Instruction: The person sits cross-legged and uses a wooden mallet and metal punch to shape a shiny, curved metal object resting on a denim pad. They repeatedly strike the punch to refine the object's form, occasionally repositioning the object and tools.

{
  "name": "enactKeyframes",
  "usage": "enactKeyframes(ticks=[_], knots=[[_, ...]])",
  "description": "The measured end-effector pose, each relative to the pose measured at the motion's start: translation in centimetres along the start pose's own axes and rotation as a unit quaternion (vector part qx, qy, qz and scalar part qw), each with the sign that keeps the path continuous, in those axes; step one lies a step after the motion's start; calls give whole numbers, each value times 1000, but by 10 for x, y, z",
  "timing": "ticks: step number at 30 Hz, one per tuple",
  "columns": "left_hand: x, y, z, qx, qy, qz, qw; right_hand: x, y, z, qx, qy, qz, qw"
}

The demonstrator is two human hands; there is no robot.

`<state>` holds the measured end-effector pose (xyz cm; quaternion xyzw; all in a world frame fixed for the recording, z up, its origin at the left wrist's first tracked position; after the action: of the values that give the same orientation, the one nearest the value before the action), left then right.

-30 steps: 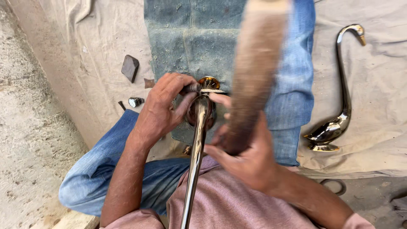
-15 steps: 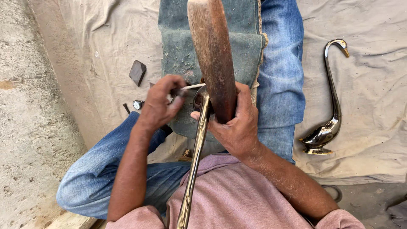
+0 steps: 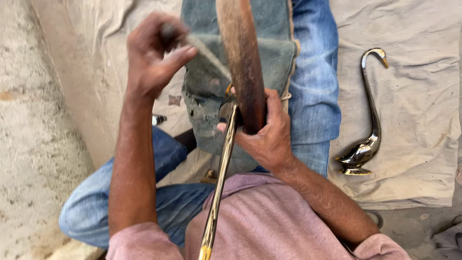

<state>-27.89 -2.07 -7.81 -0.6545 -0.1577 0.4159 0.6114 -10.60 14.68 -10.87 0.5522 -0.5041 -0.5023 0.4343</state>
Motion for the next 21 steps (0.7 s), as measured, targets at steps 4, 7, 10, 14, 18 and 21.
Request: enactKeyframes(ticks=[4,7,10,14,18,21], knots=[[14,-19,20,-21,113,225,968,1,1,2,15,-1,21,1000],[14,-37,27,-74,202,330,919,-2,6,5,4,3,37,999],[-3,-56,19,-222,247,404,852,-7,15,6,-43,-2,35,998],[-28,-76,9,-276,237,476,801,-6,17,6,10,10,77,997],[-32,-66,-8,-286,204,452,820,0,14,4,-11,-7,79,997],[-18,-48,-16,-74,131,391,908,6,4,2,-9,-15,119,993]])
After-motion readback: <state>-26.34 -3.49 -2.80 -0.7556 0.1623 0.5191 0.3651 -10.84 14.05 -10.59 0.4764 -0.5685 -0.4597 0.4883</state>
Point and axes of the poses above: each hand's wrist, its own z-axis towards the middle knuckle, its own x-axis out of the palm, y = z × x, the point moved 3 cm from there along z, towards the middle knuckle, and after that the axes turned 8 degrees about y, right-handed, at the moved point
